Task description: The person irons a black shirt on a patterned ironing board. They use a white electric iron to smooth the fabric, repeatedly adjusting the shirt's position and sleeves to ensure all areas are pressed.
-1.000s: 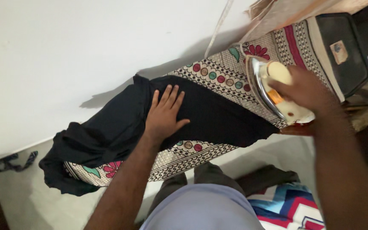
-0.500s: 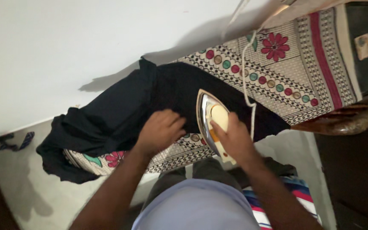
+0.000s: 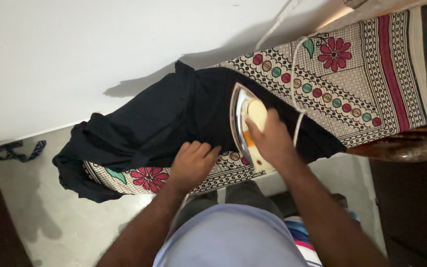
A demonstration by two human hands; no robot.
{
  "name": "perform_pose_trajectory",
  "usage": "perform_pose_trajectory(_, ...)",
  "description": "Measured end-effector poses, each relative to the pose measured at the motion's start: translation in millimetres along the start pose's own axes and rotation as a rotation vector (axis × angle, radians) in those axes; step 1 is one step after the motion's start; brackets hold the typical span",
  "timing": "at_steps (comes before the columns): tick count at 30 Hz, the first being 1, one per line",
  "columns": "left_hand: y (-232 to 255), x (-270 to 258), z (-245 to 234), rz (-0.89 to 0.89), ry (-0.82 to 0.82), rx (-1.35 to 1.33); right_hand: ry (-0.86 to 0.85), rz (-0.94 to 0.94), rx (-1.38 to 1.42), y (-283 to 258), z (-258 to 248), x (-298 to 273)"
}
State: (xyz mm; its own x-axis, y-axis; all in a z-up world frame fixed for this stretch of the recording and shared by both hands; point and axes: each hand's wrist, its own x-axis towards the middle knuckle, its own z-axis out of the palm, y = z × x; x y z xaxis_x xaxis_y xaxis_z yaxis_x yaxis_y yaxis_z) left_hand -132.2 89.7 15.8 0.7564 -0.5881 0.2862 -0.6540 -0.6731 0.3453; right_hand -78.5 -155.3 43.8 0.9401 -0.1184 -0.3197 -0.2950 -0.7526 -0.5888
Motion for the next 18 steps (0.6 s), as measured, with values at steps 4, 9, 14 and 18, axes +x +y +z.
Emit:
perform_pose_trajectory(4, 14, -6, 6, -0.081, 0.055, 0.082, -0.025, 0.021, 0.043, -3, -2, 4)
perform_pose_trajectory(9, 22, -5, 9, -0.113, 0.001, 0.148, 0.047, -0.092, 0.027, -26, 3, 46)
perform_pose_trajectory(14, 20, -3, 9, -0.117, 0.002, 0.066, 0.020, -0.039, 0.007, -25, 2, 37)
perform_pose_trajectory(18, 17, -7, 16, -0.106, 0.038, 0.050, -0.015, -0.014, 0.046, -20, -1, 21)
